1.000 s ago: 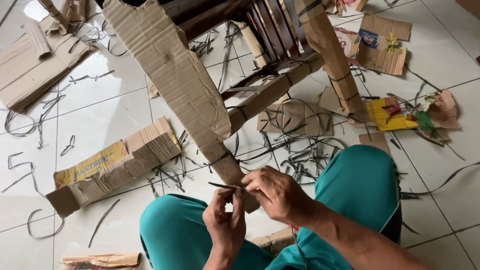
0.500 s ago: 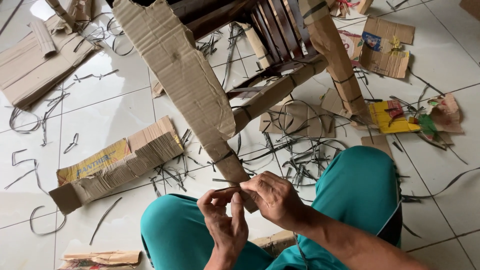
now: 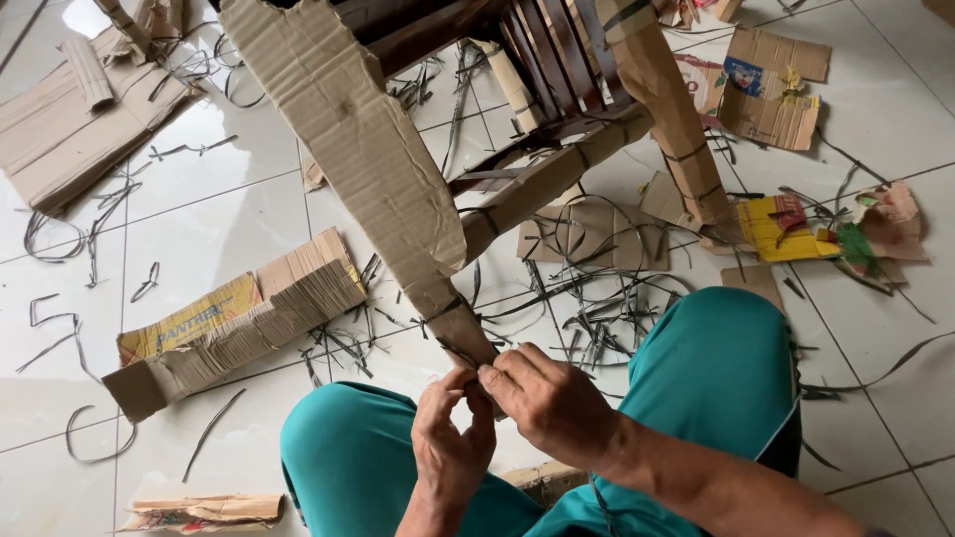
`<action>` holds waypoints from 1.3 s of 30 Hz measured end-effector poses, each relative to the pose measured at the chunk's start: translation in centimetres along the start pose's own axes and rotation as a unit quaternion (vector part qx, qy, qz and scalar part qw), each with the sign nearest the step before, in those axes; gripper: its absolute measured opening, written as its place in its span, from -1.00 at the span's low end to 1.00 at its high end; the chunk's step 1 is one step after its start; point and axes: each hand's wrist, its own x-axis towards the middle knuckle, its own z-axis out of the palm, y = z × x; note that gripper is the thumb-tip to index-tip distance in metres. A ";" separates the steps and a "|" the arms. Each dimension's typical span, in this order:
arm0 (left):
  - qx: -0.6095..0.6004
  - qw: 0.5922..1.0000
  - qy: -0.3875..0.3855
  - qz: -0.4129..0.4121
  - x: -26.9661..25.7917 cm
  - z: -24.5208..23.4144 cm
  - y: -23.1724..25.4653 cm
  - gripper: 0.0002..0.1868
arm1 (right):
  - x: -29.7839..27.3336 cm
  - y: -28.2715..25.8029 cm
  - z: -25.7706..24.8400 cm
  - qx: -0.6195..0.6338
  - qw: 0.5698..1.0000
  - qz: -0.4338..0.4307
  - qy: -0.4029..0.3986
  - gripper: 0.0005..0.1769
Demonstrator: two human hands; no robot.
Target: Securing cardboard protective padding to the legs of a wooden chair using plastic straps and a utility knife.
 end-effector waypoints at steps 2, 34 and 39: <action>0.004 1.000 0.002 0.007 -0.2 0.0 -0.4 -0.44 | 0.0 0.7 0.1 0.051 0.998 0.004 -0.019 -0.88; -0.001 0.979 -0.074 -0.188 -1.2 -3.1 0.1 -0.81 | -2.5 7.2 2.5 0.095 0.992 -0.018 -0.085 -0.86; 0.004 0.926 -0.139 -0.351 -0.6 -3.9 -1.4 -0.71 | -3.6 12.3 -1.0 0.244 0.930 0.271 -0.049 -0.52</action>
